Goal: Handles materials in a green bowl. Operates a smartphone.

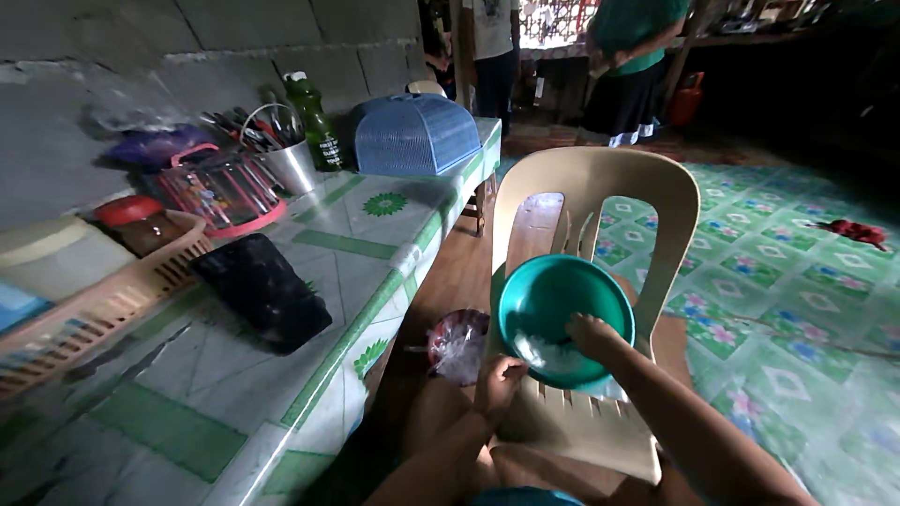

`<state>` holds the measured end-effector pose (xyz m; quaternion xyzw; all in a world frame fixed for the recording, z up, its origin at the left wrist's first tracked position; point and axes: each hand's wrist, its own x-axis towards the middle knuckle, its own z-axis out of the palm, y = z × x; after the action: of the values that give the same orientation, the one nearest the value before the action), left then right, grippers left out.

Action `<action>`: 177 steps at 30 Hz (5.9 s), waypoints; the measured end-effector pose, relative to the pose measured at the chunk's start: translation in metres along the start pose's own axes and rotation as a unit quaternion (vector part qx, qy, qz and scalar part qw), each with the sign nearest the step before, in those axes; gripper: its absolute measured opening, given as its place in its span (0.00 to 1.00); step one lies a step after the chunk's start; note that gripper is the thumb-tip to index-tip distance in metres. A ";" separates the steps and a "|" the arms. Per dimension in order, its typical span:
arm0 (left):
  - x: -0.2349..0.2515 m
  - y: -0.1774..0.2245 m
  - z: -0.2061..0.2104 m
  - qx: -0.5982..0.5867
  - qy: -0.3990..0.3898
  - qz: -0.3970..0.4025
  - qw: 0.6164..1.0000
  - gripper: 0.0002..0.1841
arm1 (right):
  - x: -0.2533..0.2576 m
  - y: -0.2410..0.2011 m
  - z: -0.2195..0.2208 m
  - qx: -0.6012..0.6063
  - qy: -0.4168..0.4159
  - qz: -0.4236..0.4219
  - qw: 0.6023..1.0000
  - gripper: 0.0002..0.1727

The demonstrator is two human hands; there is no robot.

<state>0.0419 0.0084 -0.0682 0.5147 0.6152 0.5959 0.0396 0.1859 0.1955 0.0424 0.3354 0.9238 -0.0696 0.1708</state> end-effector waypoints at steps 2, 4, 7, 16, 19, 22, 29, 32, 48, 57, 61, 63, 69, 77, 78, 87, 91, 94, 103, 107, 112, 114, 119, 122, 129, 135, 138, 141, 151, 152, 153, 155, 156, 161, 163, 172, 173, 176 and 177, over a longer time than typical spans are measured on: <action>-0.003 -0.002 0.000 -0.011 -0.003 -0.005 1.000 0.07 | 0.002 0.004 0.001 -0.004 0.004 0.020 1.000 0.19; -0.003 -0.005 0.001 -0.007 0.003 0.001 1.000 0.07 | 0.005 0.006 0.006 -0.010 0.000 0.026 1.000 0.18; 0.000 -0.003 0.001 0.013 0.019 0.015 1.000 0.05 | 0.008 -0.002 0.014 -0.008 -0.030 0.011 0.999 0.21; 0.032 0.026 -0.006 0.025 -0.003 -0.006 1.000 0.07 | -0.004 0.000 -0.004 -0.045 0.003 0.029 0.999 0.16; 0.098 0.071 -0.014 0.088 -0.039 0.043 0.994 0.10 | -0.010 0.002 -0.010 -0.071 -0.014 0.034 0.997 0.16; 0.166 0.089 -0.006 0.112 -0.024 0.238 0.964 0.06 | -0.016 0.006 -0.015 -0.082 0.013 0.009 0.996 0.16; 0.211 0.109 0.020 0.078 -0.045 0.325 0.941 0.03 | -0.016 0.014 -0.002 -0.105 0.007 0.015 0.994 0.16; 0.182 0.069 0.028 0.127 -0.111 0.229 0.959 0.03 | -0.014 0.003 0.016 -0.093 -0.023 -0.015 0.995 0.15; 0.163 0.027 0.009 0.123 -0.155 0.052 0.979 0.08 | -0.019 0.022 -0.008 -0.074 -0.011 0.015 0.997 0.16; 0.146 0.013 0.009 0.116 -0.067 0.055 0.989 0.08 | -0.010 0.011 0.021 -0.100 -0.007 -0.010 0.995 0.11; 0.139 0.009 0.003 0.122 -0.060 0.024 0.990 0.08 | 0.003 -0.005 0.041 -0.013 -0.024 -0.006 1.000 0.13; 0.138 0.006 0.004 0.112 -0.054 0.016 0.992 0.08 | 0.011 -0.013 0.046 0.040 -0.037 0.003 0.999 0.12; 0.140 0.011 0.003 0.085 -0.083 -0.057 0.991 0.11 | 0.027 -0.003 0.048 0.085 -0.025 -0.032 0.996 0.13; 0.160 0.034 0.010 0.085 -0.064 -0.001 0.994 0.10 | 0.018 -0.003 0.037 0.009 0.028 -0.011 1.000 0.15; 0.159 0.034 0.011 0.083 -0.061 -0.002 0.995 0.10 | 0.022 -0.007 0.047 0.026 0.028 -0.021 0.999 0.16; 0.155 0.030 0.010 0.091 -0.095 -0.074 0.989 0.11 | 0.035 -0.029 0.048 0.081 -0.069 -0.068 0.992 0.17; 0.178 0.054 0.024 0.093 -0.114 -0.053 0.988 0.11 | 0.043 -0.017 0.052 0.134 -0.040 -0.094 0.986 0.17; 0.195 0.075 0.034 0.075 -0.086 0.035 0.993 0.10 | 0.024 -0.009 0.031 0.136 -0.046 -0.075 0.987 0.19; 0.164 0.025 0.024 0.281 -0.216 0.221 0.908 0.05 | -0.010 -0.001 0.033 -0.071 0.025 -0.015 0.997 0.11; 0.150 0.018 0.012 0.305 -0.193 0.182 0.915 0.06 | 0.008 -0.018 0.042 -0.009 -0.022 -0.036 0.999 0.12; 0.152 0.016 0.004 0.280 -0.163 0.143 0.935 0.08 | 0.032 -0.032 0.050 0.060 -0.044 -0.032 0.997 0.13; 0.153 0.017 0.002 0.271 -0.152 0.095 0.946 0.09 | 0.035 -0.036 0.049 0.064 -0.053 -0.034 0.996 0.12; 0.156 0.010 -0.003 0.222 -0.140 -0.032 0.965 0.10 | 0.045 -0.036 0.051 0.131 -0.044 -0.073 0.988 0.14; 0.155 0.004 -0.006 0.192 -0.132 -0.075 0.970 0.11 | 0.051 -0.032 0.054 0.179 -0.015 -0.104 0.978 0.14; 0.153 0.000 -0.009 0.176 -0.124 -0.073 0.974 0.11 | 0.040 -0.016 0.040 0.125 0.024 -0.047 0.991 0.12; 0.153 0.009 -0.012 0.180 -0.124 -0.092 0.971 0.11 | 0.016 -0.032 0.025 -0.007 0.031 -0.020 0.999 0.14; 0.152 0.010 -0.014 0.186 -0.122 -0.093 0.970 0.12 | 0.027 -0.044 0.038 0.047 0.012 -0.054 0.997 0.14; 0.153 0.007 -0.015 0.186 -0.117 -0.085 0.972 0.11 | 0.044 -0.044 0.052 0.107 -0.006 -0.076 0.991 0.13; 0.150 0.000 -0.011 0.199 -0.144 -0.085 0.966 0.11 | 0.026 -0.017 0.021 0.223 0.033 -0.121 0.967 0.13; 0.149 0.002 -0.009 0.211 -0.150 -0.079 0.963 0.11 | 0.024 -0.011 0.017 0.219 0.042 -0.120 0.967 0.13; 0.149 0.006 -0.009 0.223 -0.159 -0.075 0.959 0.11 | 0.020 -0.005 0.011 0.213 0.049 -0.115 0.969 0.12; 0.149 0.019 -0.009 0.245 -0.184 -0.074 0.949 0.12 | 0.010 0.002 -0.005 0.190 0.039 -0.092 0.977 0.13; 0.149 0.026 -0.010 0.261 -0.197 -0.075 0.942 0.12 | 0.005 0.004 -0.014 0.181 0.026 -0.076 0.980 0.14; 0.149 0.029 -0.008 0.322 -0.236 -0.051 0.915 0.13 | 0.007 0.026 -0.021 0.176 0.066 -0.059 0.980 0.12; 0.148 0.026 -0.007 0.333 -0.245 -0.032 0.910 0.13 | 0.007 0.029 -0.024 0.168 0.071 -0.056 0.982 0.12; 0.141 0.024 -0.008 0.382 -0.261 0.051 0.885 0.13 | 0.034 0.039 0.002 0.155 0.135 -0.066 0.976 0.08; 0.140 0.024 -0.009 0.382 -0.260 0.063 0.885 0.12 | 0.035 0.038 0.003 0.153 0.133 -0.065 0.977 0.08; 0.140 0.022 -0.008 0.384 -0.250 0.092 0.884 0.10 | 0.032 0.032 -0.003 0.136 0.103 -0.043 0.984 0.09; 0.141 0.022 -0.008 0.383 -0.248 0.100 0.884 0.10 | 0.030 0.030 -0.006 0.127 0.095 -0.040 0.987 0.09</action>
<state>-0.0161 0.0936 0.0305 0.6793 0.7111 0.1678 -0.0692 0.1822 0.2381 0.0366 0.3226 0.9321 -0.1610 0.0354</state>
